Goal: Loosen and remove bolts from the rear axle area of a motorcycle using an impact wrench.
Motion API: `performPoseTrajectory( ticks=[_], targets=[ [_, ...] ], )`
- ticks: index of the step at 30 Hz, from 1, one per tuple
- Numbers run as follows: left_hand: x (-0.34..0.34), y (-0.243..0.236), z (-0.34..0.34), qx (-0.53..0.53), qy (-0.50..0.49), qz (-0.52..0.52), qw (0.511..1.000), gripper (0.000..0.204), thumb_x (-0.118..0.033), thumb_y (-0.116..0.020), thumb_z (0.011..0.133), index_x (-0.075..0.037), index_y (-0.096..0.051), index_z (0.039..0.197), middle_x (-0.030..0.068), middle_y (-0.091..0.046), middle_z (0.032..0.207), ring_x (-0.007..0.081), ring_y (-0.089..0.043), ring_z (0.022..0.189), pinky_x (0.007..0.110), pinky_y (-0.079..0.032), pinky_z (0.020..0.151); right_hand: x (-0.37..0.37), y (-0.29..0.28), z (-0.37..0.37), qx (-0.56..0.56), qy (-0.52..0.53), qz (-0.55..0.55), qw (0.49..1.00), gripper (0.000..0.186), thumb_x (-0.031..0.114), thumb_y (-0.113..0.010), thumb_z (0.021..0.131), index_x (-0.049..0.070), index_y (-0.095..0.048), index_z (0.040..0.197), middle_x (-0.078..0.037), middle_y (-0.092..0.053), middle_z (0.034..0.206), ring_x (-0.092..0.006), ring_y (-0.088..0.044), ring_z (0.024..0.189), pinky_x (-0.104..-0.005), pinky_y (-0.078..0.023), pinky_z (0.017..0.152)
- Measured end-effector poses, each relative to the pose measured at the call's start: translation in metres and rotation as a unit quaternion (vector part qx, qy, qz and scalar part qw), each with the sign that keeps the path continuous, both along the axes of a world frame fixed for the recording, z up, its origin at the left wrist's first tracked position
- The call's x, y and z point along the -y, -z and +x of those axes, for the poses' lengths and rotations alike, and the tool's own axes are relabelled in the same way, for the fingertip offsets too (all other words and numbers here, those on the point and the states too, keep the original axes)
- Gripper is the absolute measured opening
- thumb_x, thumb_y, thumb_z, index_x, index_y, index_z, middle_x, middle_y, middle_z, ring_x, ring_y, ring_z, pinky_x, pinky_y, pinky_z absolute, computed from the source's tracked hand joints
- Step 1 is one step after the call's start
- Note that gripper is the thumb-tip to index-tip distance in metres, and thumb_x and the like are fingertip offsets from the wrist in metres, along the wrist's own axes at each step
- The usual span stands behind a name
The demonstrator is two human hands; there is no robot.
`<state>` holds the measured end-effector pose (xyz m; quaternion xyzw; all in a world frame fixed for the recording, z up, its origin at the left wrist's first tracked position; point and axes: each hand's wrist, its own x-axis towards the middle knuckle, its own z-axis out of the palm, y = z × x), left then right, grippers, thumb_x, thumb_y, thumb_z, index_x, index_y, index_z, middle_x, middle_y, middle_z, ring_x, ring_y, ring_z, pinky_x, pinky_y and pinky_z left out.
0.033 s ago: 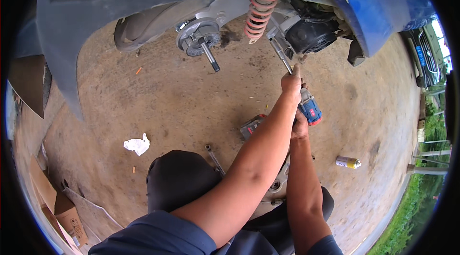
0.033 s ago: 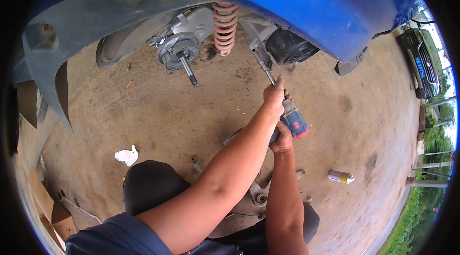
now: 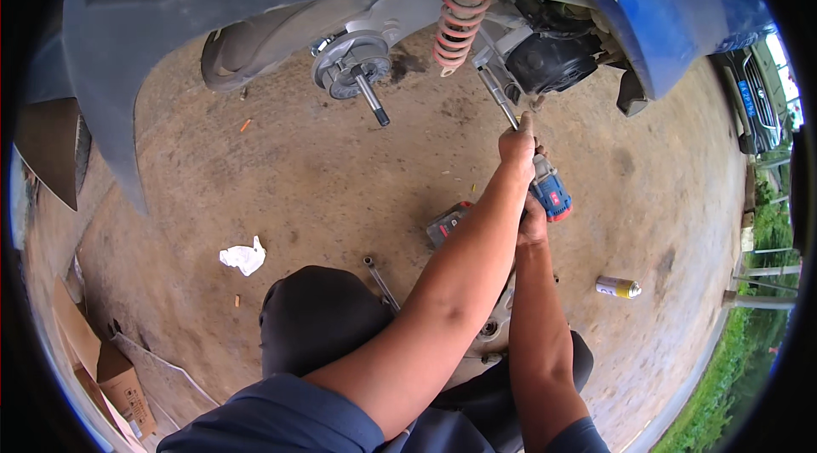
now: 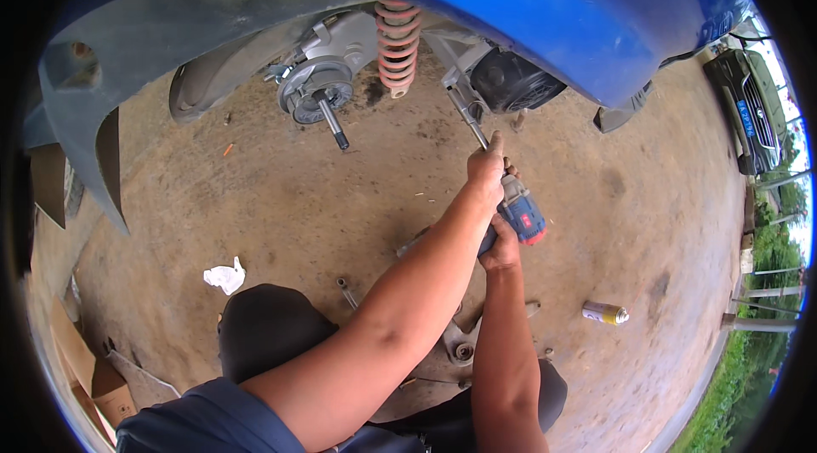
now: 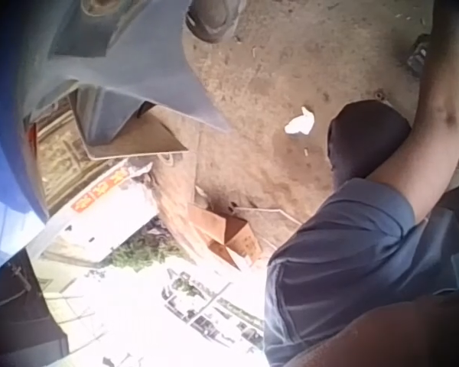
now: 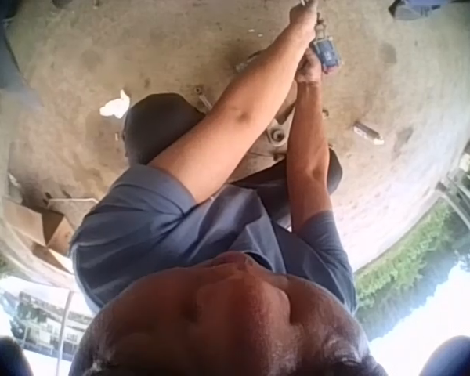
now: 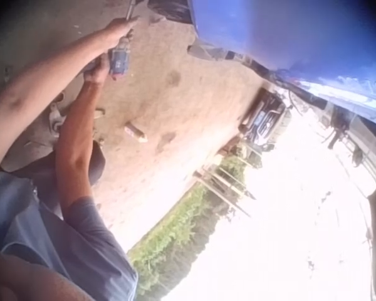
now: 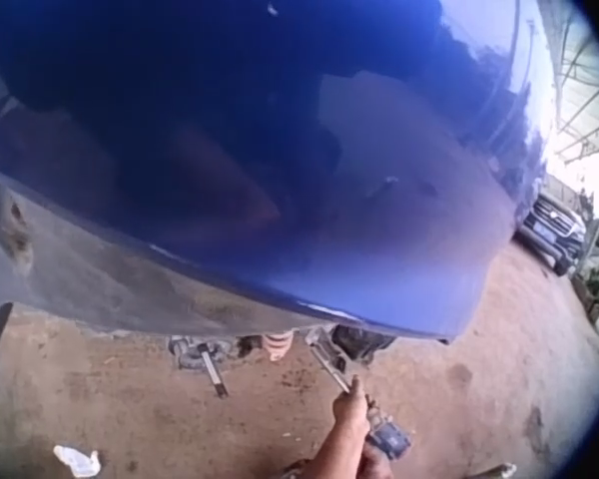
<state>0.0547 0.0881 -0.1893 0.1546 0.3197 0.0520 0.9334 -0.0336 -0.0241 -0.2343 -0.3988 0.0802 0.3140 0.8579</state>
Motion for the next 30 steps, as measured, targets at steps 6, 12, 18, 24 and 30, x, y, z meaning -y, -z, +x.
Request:
performPoseTrajectory(
  ticks=[6,12,18,24,30],
  targets=[
    [0.0023,-0.0028,0.0038,-0.021,-0.008,0.007,1.000,0.041,-0.040,-0.066,0.094,-0.008,-0.045,0.079,0.0016,-0.043,0.056,0.0169,-0.044,0.042,0.038,-0.047,0.045,0.0015,-0.0011,0.0011,0.013,-0.007,-0.017,1.000,0.043,0.021,-0.068,0.087,0.002,-0.056,0.124,-0.011,-0.068,0.113,-0.0249,-0.068,0.100,-0.0401,-0.056,0.090],
    [0.0029,-0.0007,0.0081,-0.038,-0.023,0.023,0.999,0.041,-0.039,-0.065,0.094,-0.008,-0.045,0.078,0.0020,-0.043,0.056,0.0172,-0.044,0.041,0.038,-0.046,0.044,-0.0003,0.0042,0.0035,0.000,0.000,-0.014,1.000,0.043,0.021,-0.068,0.087,0.002,-0.056,0.124,-0.011,-0.068,0.113,-0.0252,-0.068,0.099,-0.0411,-0.055,0.091],
    [0.0057,-0.0024,0.0072,-0.045,-0.031,0.041,0.998,0.040,-0.037,-0.066,0.094,-0.008,-0.046,0.077,0.0022,-0.044,0.055,0.0171,-0.045,0.041,0.037,-0.045,0.042,0.0022,0.0053,0.0042,-0.004,-0.010,-0.003,1.000,0.042,0.020,-0.068,0.085,0.002,-0.057,0.122,-0.012,-0.068,0.111,-0.0254,-0.068,0.099,-0.0414,-0.055,0.091],
    [0.0058,-0.0033,0.0082,-0.052,-0.029,0.040,0.997,0.039,-0.036,-0.065,0.094,-0.008,-0.046,0.077,0.0017,-0.044,0.055,0.0165,-0.044,0.041,0.037,-0.045,0.042,0.0014,0.0029,0.0041,-0.009,-0.003,-0.010,1.000,0.039,0.017,-0.065,0.087,0.001,-0.057,0.121,-0.012,-0.068,0.111,-0.0258,-0.068,0.099,-0.0419,-0.055,0.091],
    [0.0050,-0.0025,0.0076,-0.052,-0.035,0.055,0.997,0.039,-0.036,-0.065,0.094,-0.008,-0.046,0.075,0.0013,-0.044,0.054,0.0162,-0.045,0.041,0.035,-0.044,0.042,-0.0009,0.0026,0.0040,-0.017,-0.008,-0.005,1.000,0.037,0.015,-0.063,0.087,0.000,-0.058,0.121,-0.013,-0.069,0.110,-0.0260,-0.068,0.098,-0.0419,-0.056,0.091]
  ],
)
